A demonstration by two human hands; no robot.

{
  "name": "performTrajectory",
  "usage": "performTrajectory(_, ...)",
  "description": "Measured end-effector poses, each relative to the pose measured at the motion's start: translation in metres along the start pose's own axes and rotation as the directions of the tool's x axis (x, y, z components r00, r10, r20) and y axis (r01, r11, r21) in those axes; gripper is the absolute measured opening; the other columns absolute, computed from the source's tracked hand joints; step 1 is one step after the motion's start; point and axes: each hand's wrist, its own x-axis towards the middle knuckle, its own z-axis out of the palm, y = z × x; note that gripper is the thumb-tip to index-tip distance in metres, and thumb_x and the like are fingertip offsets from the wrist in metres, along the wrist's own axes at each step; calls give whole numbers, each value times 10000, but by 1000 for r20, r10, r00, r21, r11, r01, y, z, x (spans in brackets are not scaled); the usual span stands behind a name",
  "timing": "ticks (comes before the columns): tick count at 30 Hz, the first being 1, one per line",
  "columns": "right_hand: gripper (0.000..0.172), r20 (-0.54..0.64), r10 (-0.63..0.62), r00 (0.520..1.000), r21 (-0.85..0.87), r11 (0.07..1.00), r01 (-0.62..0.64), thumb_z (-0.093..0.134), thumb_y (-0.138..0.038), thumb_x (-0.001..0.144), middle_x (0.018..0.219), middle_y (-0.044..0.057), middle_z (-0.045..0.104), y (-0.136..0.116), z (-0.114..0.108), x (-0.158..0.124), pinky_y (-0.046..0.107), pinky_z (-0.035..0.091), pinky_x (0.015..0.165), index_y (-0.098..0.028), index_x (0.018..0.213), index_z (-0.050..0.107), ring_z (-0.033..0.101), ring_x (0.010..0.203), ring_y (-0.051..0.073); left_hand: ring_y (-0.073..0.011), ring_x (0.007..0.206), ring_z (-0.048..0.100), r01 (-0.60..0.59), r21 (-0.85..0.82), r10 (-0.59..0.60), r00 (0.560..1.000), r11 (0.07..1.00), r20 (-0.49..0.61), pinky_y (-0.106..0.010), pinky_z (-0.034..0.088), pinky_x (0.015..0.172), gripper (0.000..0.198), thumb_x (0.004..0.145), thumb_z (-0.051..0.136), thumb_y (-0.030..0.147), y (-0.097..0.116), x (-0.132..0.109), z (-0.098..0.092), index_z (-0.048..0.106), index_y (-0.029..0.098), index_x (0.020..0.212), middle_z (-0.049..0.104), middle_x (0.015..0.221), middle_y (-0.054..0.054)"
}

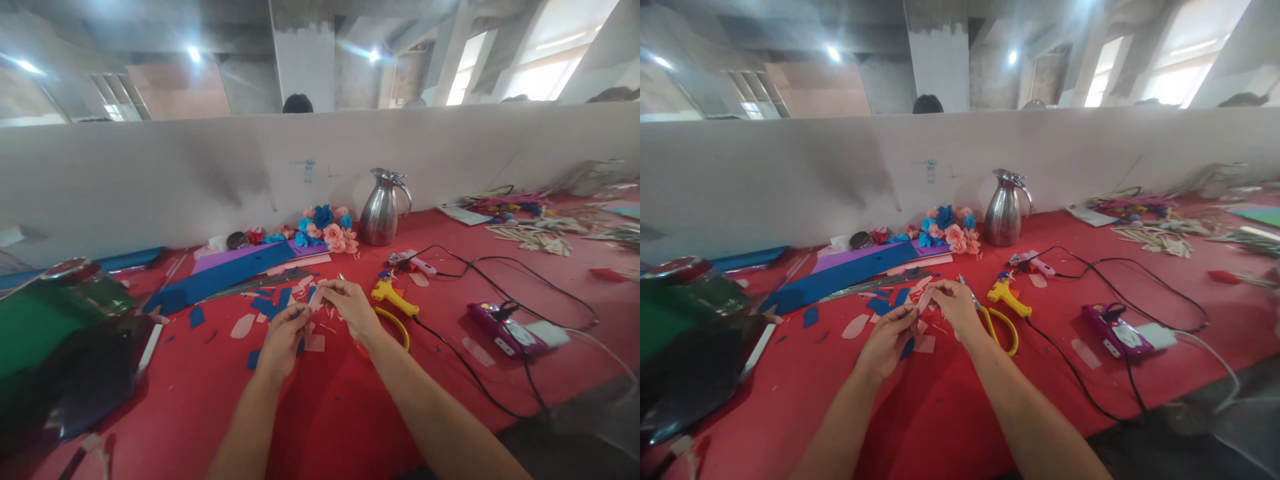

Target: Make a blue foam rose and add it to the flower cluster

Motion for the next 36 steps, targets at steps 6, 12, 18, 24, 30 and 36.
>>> performTrajectory(6,162,1,28,1000,14,1000,-28,658,-313,639,647,5,662,-2,1,0,265,426,614,-173,715,685,564,591,124,-52,480,398,-21,23,21,1000,1000,-9,-192,314,480,275,528,788,316,0,0,0,618,142,656,474,555,47)
performTrajectory(12,185,-9,28,1000,9,1000,-27,667,-311,621,659,-2,661,0,0,1,263,449,624,-176,747,683,575,606,125,-66,488,401,-87,97,89,996,991,-18,-200,301,484,231,569,758,316,-2,1,-1,616,149,643,471,537,40)
performTrajectory(18,159,25,10,1000,-88,996,-8,658,-301,631,661,0,662,5,-2,3,259,437,624,-176,727,675,571,623,130,-66,485,398,-124,142,130,991,982,-32,-203,281,469,222,569,758,310,-3,2,-2,618,147,622,476,541,33)
performTrajectory(24,115,39,-13,999,-108,994,17,641,-290,648,650,-6,664,3,-2,1,256,431,626,-183,687,654,579,626,132,-67,482,424,-102,121,107,994,987,-29,-201,306,475,250,564,770,332,0,0,-1,610,144,600,496,525,29)
performTrajectory(30,120,94,-46,994,-81,995,54,620,-313,690,645,-4,667,2,-1,0,264,436,638,-194,683,635,584,621,134,-71,491,455,14,-31,-16,998,999,-57,-194,362,495,316,539,789,382,0,2,-2,597,139,607,498,513,31)
performTrajectory(36,102,113,-66,991,-92,993,76,622,-294,698,642,-12,656,0,-2,0,261,424,635,-193,708,629,575,618,130,-68,484,464,54,-73,-56,998,996,-32,-180,335,454,241,560,763,301,0,2,-4,596,134,608,507,515,28)
